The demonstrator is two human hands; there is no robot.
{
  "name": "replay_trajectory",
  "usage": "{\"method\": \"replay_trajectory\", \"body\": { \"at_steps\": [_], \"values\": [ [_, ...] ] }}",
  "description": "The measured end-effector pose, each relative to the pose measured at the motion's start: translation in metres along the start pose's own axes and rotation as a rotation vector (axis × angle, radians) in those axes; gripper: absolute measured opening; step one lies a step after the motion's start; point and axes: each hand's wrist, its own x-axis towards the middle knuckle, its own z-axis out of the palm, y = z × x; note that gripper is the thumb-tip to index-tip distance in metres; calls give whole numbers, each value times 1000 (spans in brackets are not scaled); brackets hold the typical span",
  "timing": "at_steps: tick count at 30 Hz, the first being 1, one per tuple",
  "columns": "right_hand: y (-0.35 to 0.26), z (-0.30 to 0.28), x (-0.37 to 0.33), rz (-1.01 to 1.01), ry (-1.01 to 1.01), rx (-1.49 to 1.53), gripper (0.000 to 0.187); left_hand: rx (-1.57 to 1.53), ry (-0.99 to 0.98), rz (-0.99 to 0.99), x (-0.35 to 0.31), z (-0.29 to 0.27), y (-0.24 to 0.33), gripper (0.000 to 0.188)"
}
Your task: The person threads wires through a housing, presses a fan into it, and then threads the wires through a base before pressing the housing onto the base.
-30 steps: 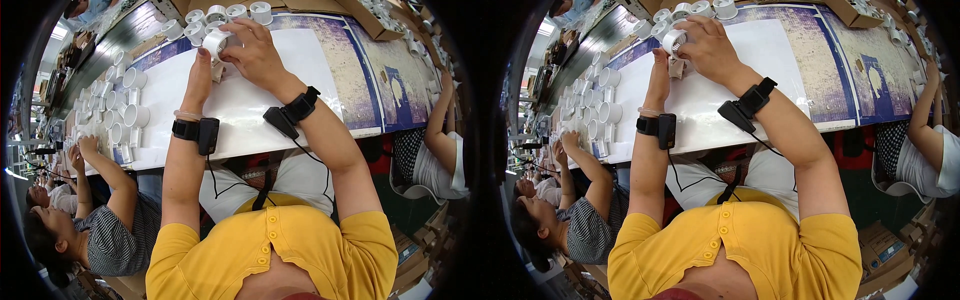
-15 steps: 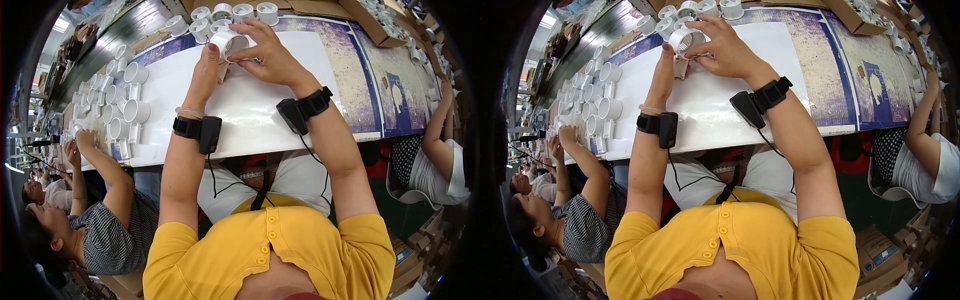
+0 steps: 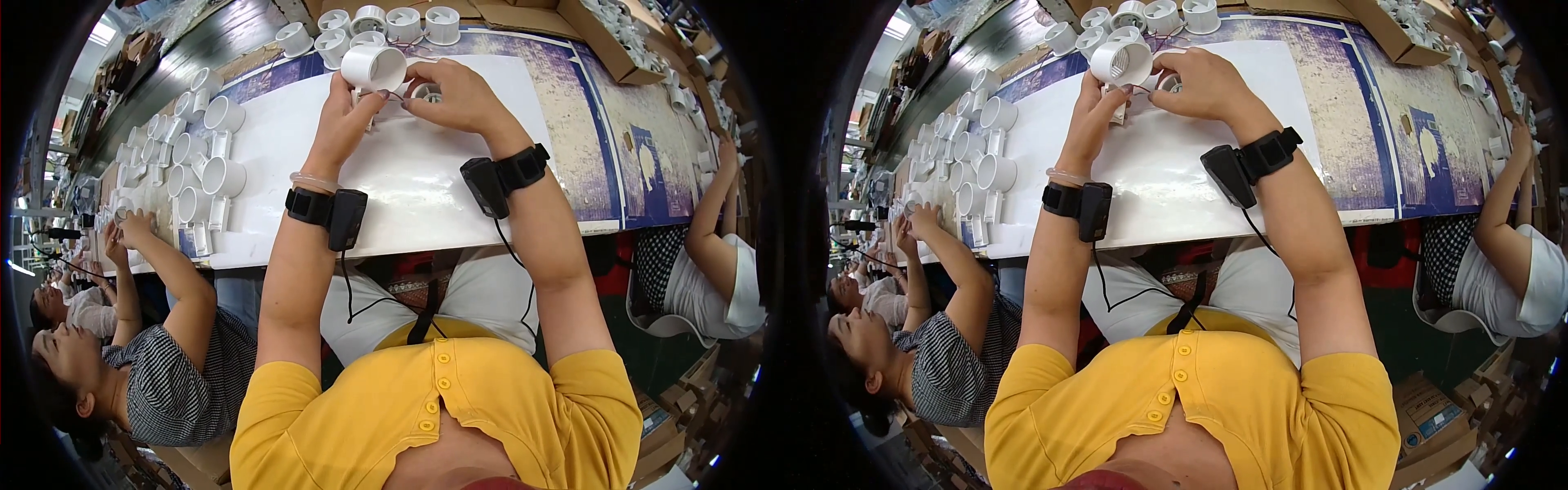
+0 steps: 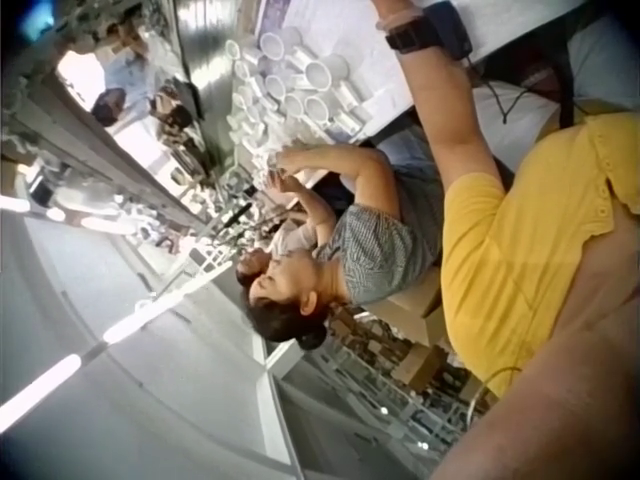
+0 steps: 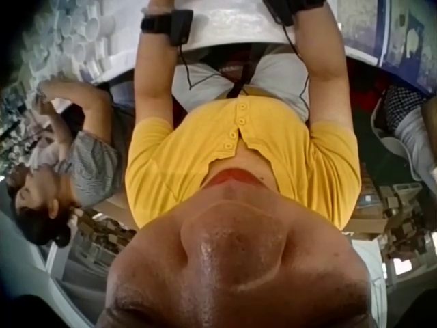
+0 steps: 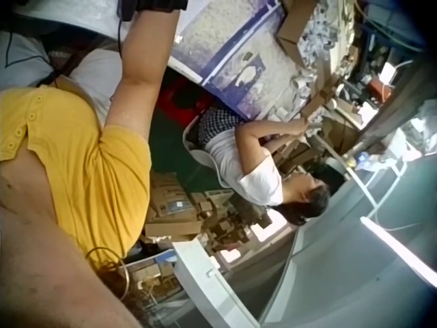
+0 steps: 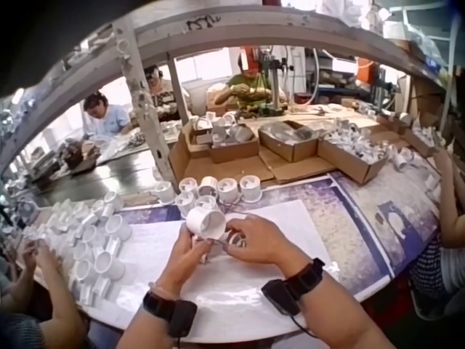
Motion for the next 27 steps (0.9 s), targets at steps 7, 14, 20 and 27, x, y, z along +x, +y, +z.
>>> {"method": "replay_trajectory", "body": {
  "at_steps": [7, 14, 20, 27],
  "values": [
    [0, 7, 5, 75, -98, 100, 41, 96, 16, 76, 1, -1, -8, 53],
    [-4, 11, 5, 275, -158, 548, 36, 233, 119, 61, 0, 6, -2, 54],
    [-6, 13, 8, 433, -253, 919, 35, 238, 190, 35, 1, 7, -2, 53],
    [-8, 25, 4, 446, 20, 975, 34, 307, 276, 55, 3, 4, -7, 53]
  ]
}}
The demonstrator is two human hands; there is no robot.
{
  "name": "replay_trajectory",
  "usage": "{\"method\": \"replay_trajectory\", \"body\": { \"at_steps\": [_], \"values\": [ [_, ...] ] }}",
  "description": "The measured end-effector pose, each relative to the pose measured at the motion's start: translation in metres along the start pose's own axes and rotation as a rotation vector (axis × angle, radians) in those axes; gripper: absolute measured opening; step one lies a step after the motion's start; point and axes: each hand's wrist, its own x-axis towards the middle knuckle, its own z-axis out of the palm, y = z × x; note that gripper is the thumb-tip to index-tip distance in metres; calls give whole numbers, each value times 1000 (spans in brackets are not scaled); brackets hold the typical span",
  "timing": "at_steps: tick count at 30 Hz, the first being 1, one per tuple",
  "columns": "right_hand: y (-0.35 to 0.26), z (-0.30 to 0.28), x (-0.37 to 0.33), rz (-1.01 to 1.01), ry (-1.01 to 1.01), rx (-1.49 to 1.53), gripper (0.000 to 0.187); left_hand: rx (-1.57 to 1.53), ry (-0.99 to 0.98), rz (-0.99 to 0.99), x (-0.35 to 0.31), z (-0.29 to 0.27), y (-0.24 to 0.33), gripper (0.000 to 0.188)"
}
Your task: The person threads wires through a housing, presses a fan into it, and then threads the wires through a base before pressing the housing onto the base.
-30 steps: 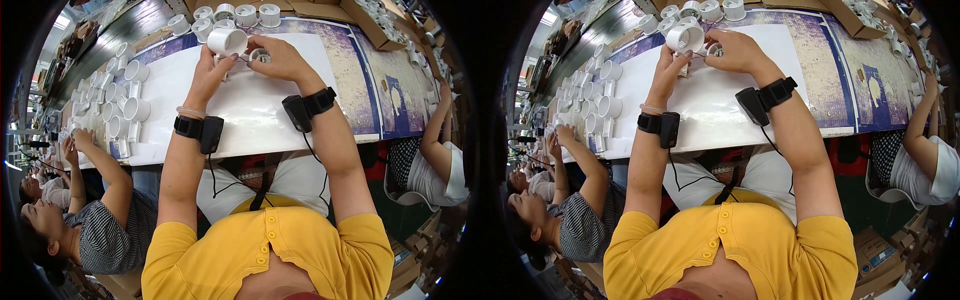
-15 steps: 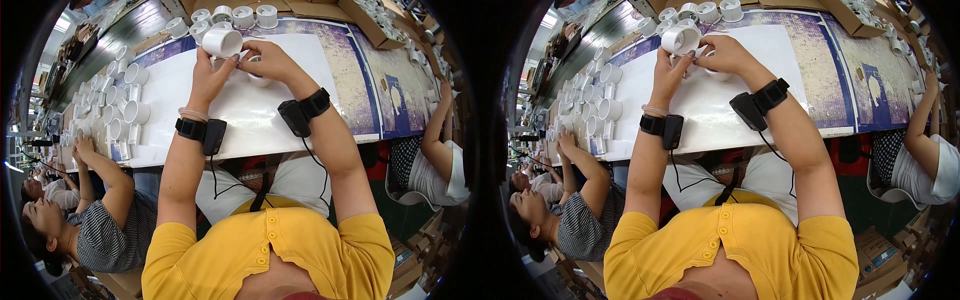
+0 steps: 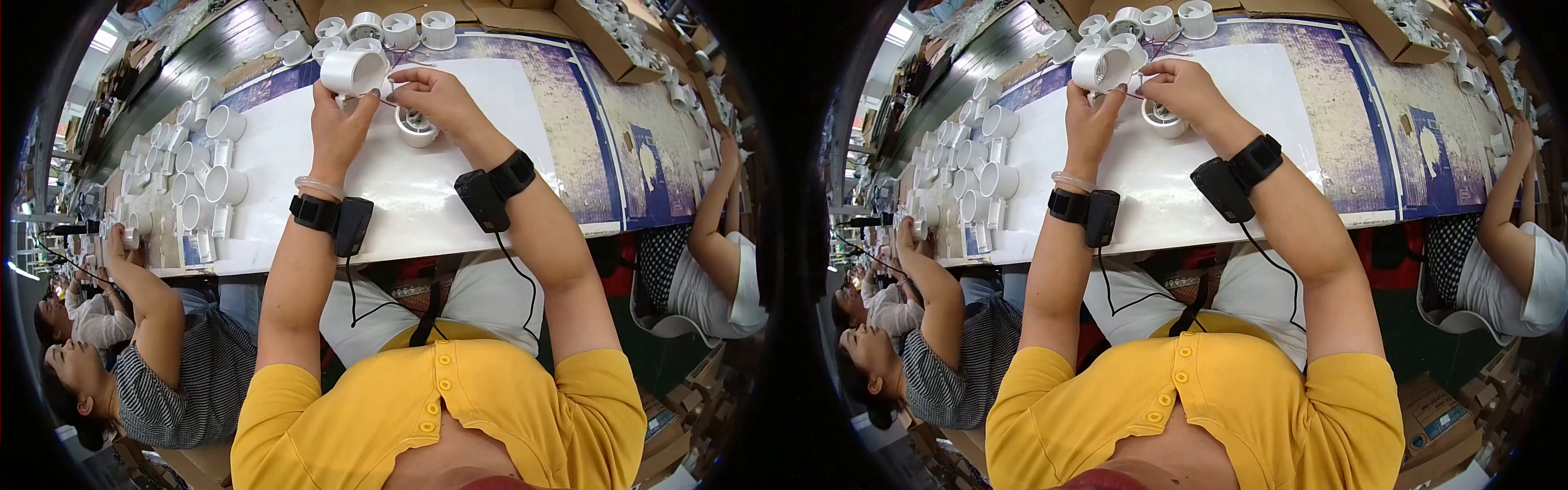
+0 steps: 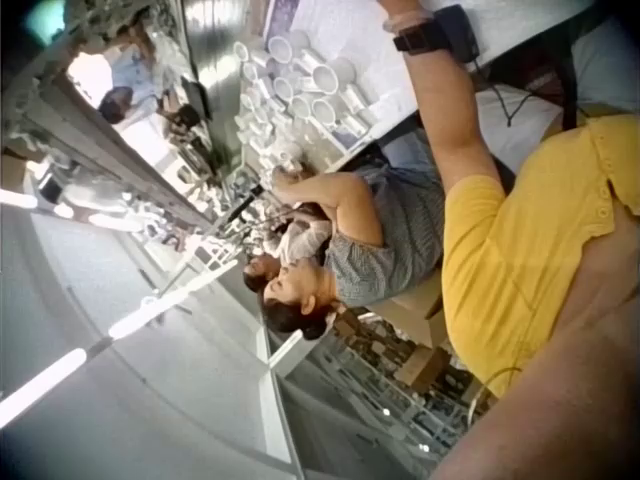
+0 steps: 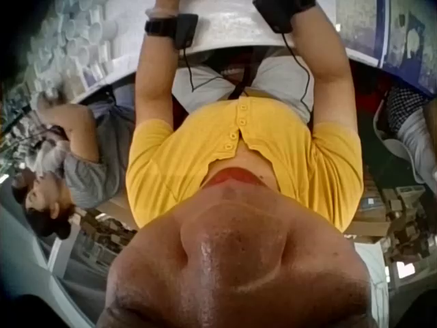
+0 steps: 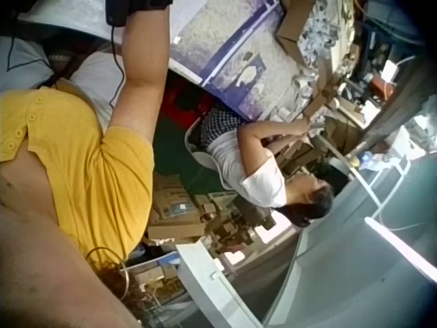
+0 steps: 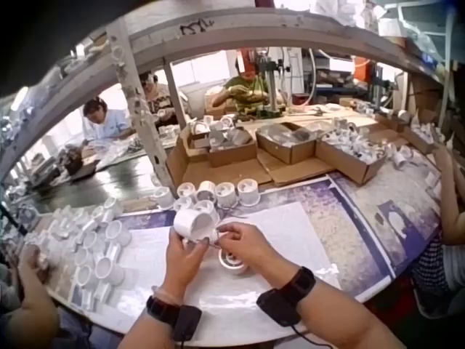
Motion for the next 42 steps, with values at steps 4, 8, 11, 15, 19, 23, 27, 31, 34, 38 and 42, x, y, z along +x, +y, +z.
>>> {"method": "replay_trajectory", "body": {
  "at_steps": [4, 8, 11, 15, 19, 23, 27, 31, 34, 38, 42],
  "values": [
    [4, 2, -1, -132, 101, -66, 33, -6, -10, -81, 2, -2, -5, 55],
    [2, 6, -5, -437, 158, -479, 27, -61, -59, -105, 5, -4, -8, 57],
    [1, 7, -6, -557, 223, -665, 22, -122, -136, -68, 4, -7, -7, 57],
    [1, 3, -6, -720, 299, -824, 16, -288, -279, -57, 3, -12, -1, 51],
    [1, 1, -7, -783, 328, -858, 14, -458, -329, -201, 2, -14, 4, 44],
    [0, 1, -9, -745, 297, -848, 15, -396, -313, -218, 2, -14, 3, 43],
    [0, 1, -9, -788, 353, -825, 13, -347, -344, -206, 4, -16, -3, 44],
    [4, -1, -5, -725, 338, -765, 12, -367, -387, -195, 3, -15, -3, 46],
    [4, -5, -3, -665, 295, -741, 11, -408, -404, -195, 1, -13, 0, 47],
    [3, -6, -3, -687, 254, -767, 11, -440, -411, -208, 1, -12, 2, 47],
    [1, -3, -6, -806, 230, -859, 11, -444, -426, -243, -1, -14, 6, 46]
  ]
}}
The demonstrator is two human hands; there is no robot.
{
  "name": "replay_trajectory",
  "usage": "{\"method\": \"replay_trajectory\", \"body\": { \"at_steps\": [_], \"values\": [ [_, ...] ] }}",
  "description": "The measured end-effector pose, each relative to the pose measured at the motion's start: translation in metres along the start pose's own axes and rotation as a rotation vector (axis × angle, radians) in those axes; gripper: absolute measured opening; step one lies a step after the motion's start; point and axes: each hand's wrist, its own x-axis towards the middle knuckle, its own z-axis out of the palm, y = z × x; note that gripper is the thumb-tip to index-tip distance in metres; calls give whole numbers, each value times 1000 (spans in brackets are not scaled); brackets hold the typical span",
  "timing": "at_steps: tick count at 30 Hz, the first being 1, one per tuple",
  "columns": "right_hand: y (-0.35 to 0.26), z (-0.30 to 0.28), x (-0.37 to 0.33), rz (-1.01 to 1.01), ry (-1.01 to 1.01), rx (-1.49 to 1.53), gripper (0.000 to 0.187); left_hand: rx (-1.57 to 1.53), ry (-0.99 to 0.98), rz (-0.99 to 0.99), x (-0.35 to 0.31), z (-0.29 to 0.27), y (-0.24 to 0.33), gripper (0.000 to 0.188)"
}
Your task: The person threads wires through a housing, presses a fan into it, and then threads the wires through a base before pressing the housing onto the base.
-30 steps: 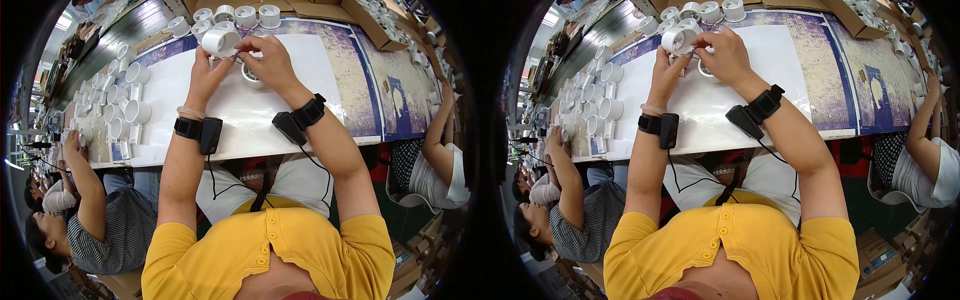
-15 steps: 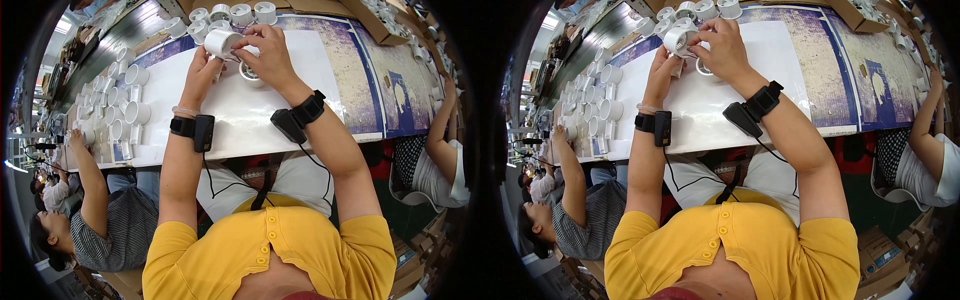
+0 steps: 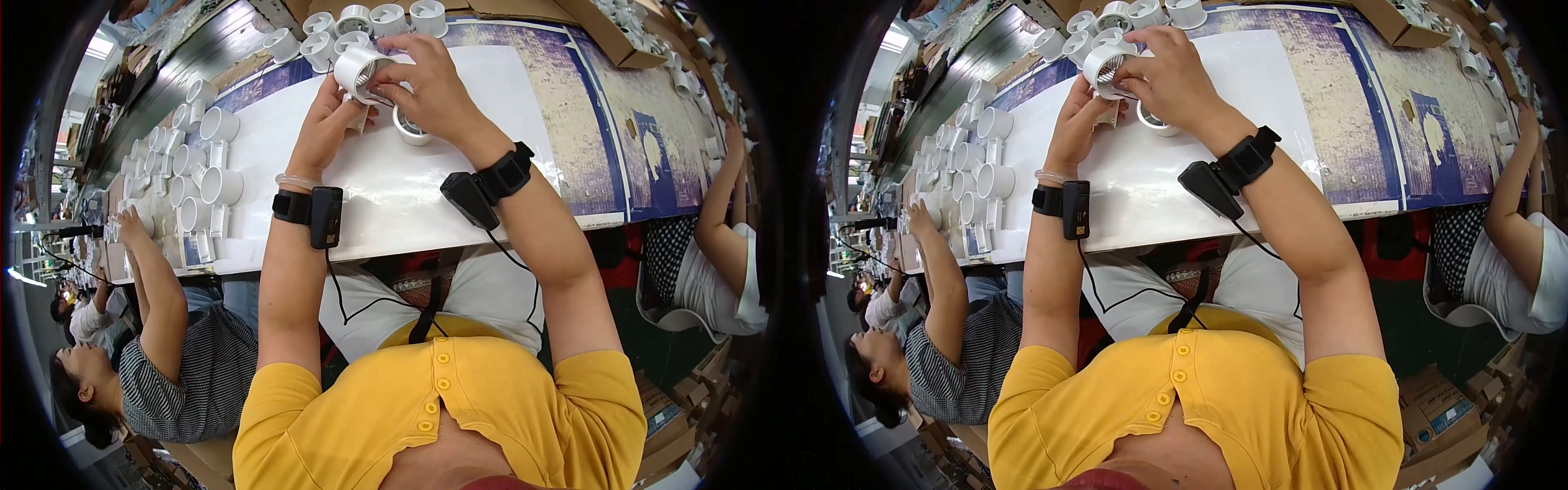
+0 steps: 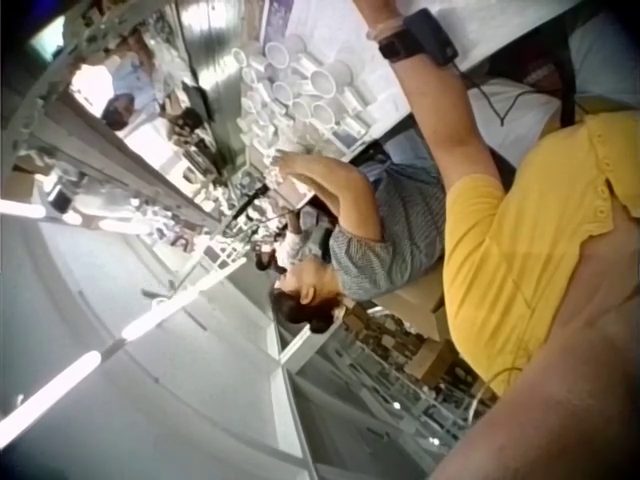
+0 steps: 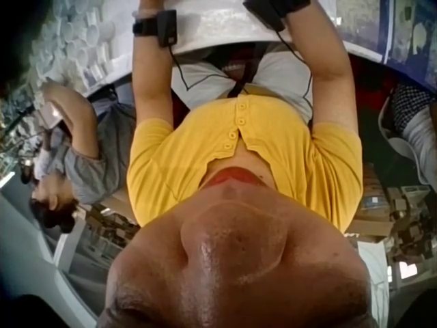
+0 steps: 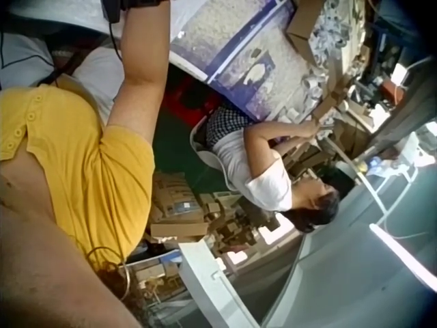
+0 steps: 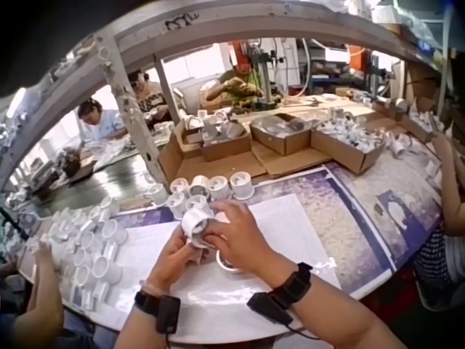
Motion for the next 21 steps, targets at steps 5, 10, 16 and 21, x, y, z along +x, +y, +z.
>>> {"method": "replay_trajectory", "body": {
  "at_steps": [5, 10, 16, 21],
  "values": [
    [-1, -4, 2, -133, -42, -15, 11, -27, -27, -52, -1, 1, 0, 44],
    [5, -5, 5, -187, -61, 45, 10, 1, -48, -74, -3, 4, 6, 41],
    [7, -5, 4, -140, -81, 52, 10, 4, -76, -69, -3, 4, 5, 38],
    [6, -6, 6, -193, -91, 22, 11, -3, -81, -75, -4, 4, 6, 38]
  ]
}}
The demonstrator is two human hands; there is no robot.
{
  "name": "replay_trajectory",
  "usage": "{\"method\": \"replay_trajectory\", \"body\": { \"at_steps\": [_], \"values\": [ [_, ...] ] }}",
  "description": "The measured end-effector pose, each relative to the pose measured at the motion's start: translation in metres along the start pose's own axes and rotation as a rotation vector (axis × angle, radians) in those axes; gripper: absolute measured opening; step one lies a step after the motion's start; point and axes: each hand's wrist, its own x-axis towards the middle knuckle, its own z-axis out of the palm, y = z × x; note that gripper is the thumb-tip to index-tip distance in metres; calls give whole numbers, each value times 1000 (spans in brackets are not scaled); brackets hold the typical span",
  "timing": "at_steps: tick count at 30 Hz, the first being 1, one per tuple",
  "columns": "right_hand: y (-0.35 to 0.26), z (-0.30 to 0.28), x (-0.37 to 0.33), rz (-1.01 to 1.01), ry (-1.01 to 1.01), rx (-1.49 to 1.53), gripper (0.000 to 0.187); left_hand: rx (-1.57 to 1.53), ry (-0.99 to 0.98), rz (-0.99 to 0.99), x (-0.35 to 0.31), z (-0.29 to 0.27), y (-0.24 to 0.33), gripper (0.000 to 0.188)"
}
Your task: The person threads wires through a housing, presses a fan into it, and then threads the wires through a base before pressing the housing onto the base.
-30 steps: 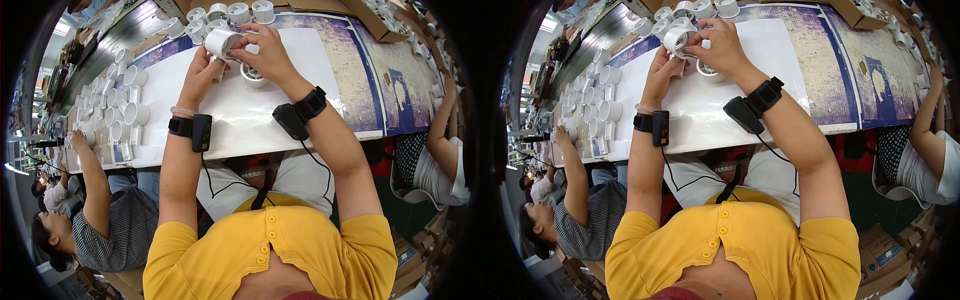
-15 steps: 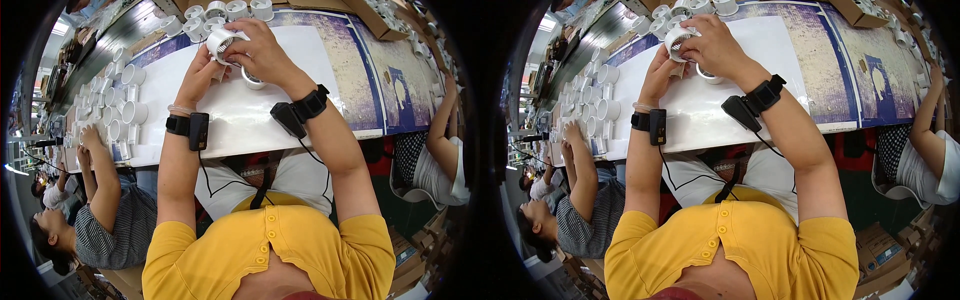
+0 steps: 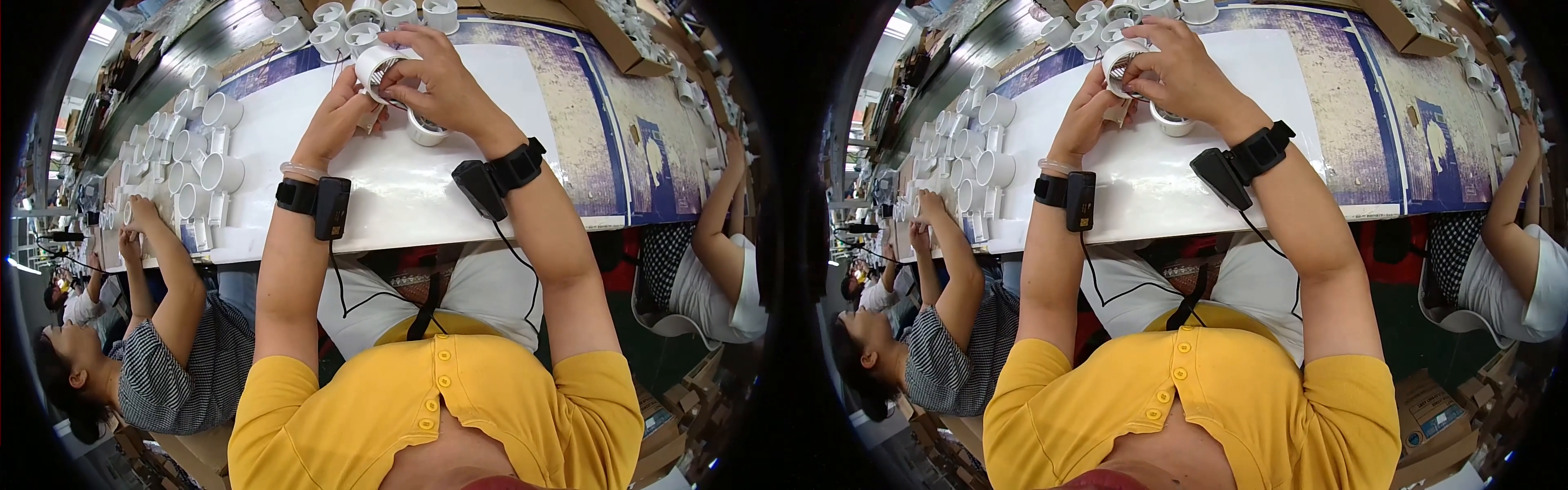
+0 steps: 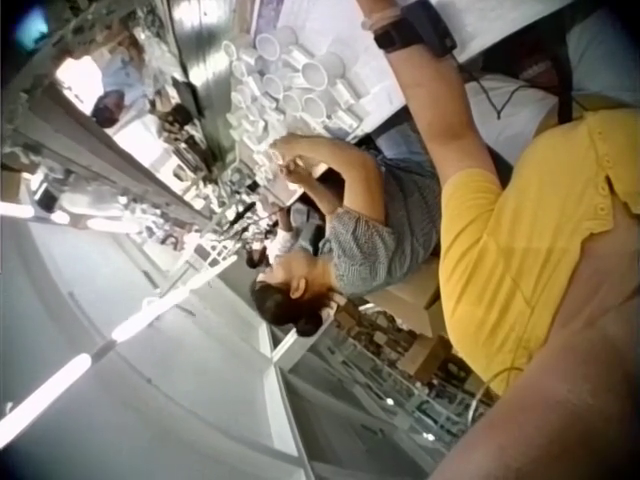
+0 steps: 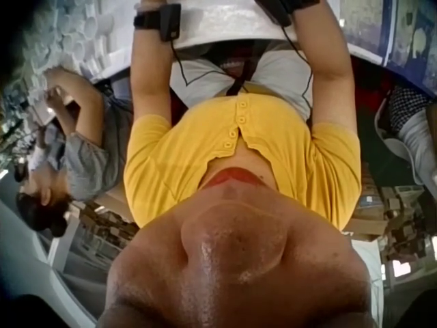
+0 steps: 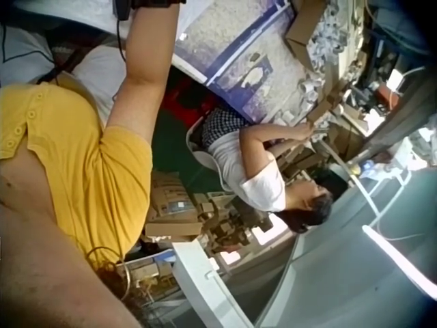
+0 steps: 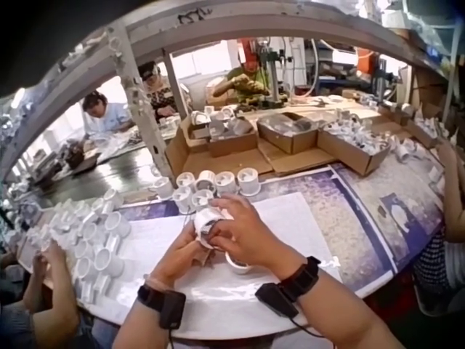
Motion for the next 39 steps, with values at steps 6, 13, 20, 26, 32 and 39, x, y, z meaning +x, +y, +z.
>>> {"method": "replay_trajectory", "body": {
  "at_steps": [6, 13, 20, 26, 32, 39],
  "values": [
    [0, -1, 1, -25, -50, 37, 12, 8, -41, -1, 1, -2, -2, 40],
    [-13, -8, 1, -49, -72, 7, 13, -2, 19, -20, 1, -4, 0, 40],
    [-13, -3, 1, -33, -70, 27, 12, -26, 1, -49, 2, -10, -1, 41],
    [-4, -4, -1, 32, -61, 79, 11, -118, -17, -54, -2, -8, 4, 45],
    [-1, -7, -1, 82, -70, 134, 10, -90, -77, -54, -1, -13, -2, 48],
    [0, -12, 2, 41, -89, 105, 9, -98, -78, -75, -1, -14, -3, 48]
  ]
}}
